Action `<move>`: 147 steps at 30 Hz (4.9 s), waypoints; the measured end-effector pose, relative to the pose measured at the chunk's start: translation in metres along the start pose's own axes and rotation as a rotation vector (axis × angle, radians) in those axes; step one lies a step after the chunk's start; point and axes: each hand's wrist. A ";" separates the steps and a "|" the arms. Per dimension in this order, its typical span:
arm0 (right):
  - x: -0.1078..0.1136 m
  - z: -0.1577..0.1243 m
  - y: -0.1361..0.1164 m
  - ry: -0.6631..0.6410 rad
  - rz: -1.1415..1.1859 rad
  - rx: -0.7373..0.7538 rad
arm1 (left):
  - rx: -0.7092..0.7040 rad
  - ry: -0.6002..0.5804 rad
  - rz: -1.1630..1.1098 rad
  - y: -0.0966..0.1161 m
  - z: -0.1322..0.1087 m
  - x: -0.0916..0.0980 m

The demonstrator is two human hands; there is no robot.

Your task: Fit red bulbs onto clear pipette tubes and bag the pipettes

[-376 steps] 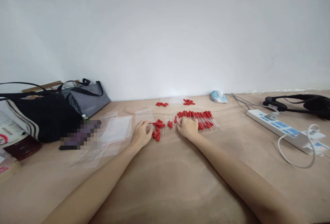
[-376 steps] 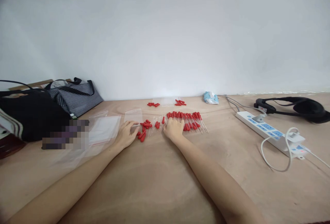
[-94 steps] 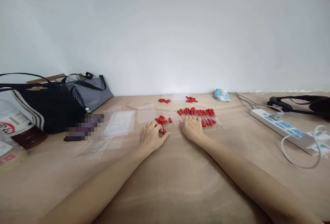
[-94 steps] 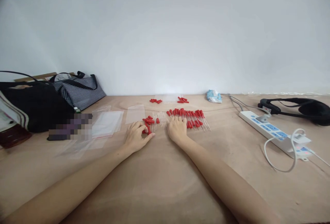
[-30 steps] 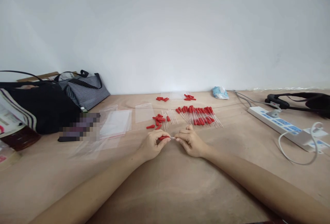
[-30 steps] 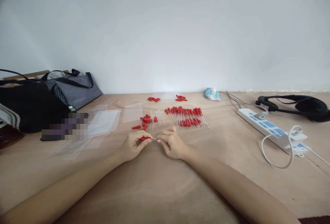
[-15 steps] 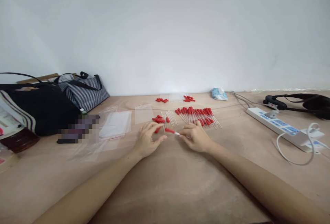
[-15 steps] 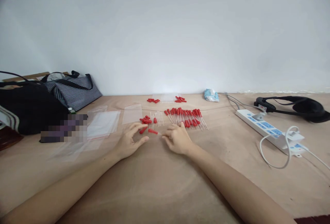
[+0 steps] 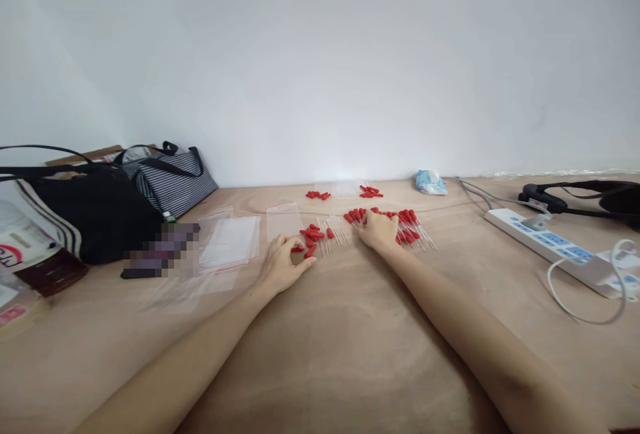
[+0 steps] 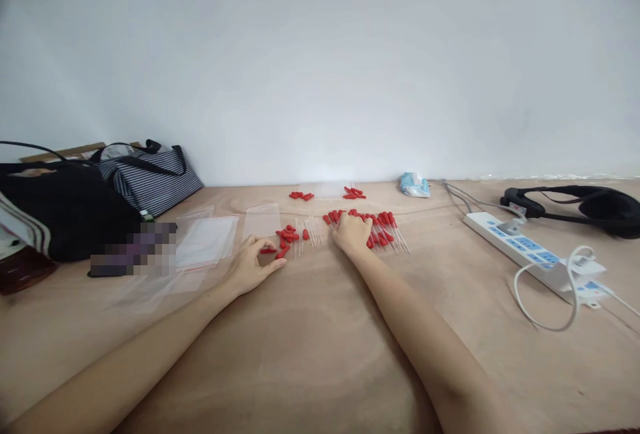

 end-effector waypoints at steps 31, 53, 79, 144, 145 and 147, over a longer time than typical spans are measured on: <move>0.020 -0.044 0.016 -0.020 0.481 0.536 | -0.187 -0.089 -0.119 0.012 -0.008 -0.002; 0.027 -0.085 0.026 -0.006 0.631 0.717 | -0.180 -0.158 -0.281 0.035 -0.016 -0.005; 0.026 -0.087 0.026 0.009 0.517 0.866 | -0.425 -0.151 -0.213 0.039 -0.022 -0.004; 0.001 -0.012 -0.058 -0.140 0.025 0.067 | -0.111 0.041 -0.124 0.001 -0.003 0.003; 0.005 -0.016 -0.054 -0.128 0.025 0.096 | -0.092 0.036 -0.167 0.005 -0.005 0.003; 0.013 -0.026 -0.039 -0.088 0.033 0.178 | -0.060 -0.012 -0.235 0.013 -0.008 0.004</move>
Point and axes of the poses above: each hand's wrist, its own z-axis towards the middle knuckle, its own x-axis out of the back of the hand, y = z × x, and after that the axes turned 7 degrees about y, right-handed
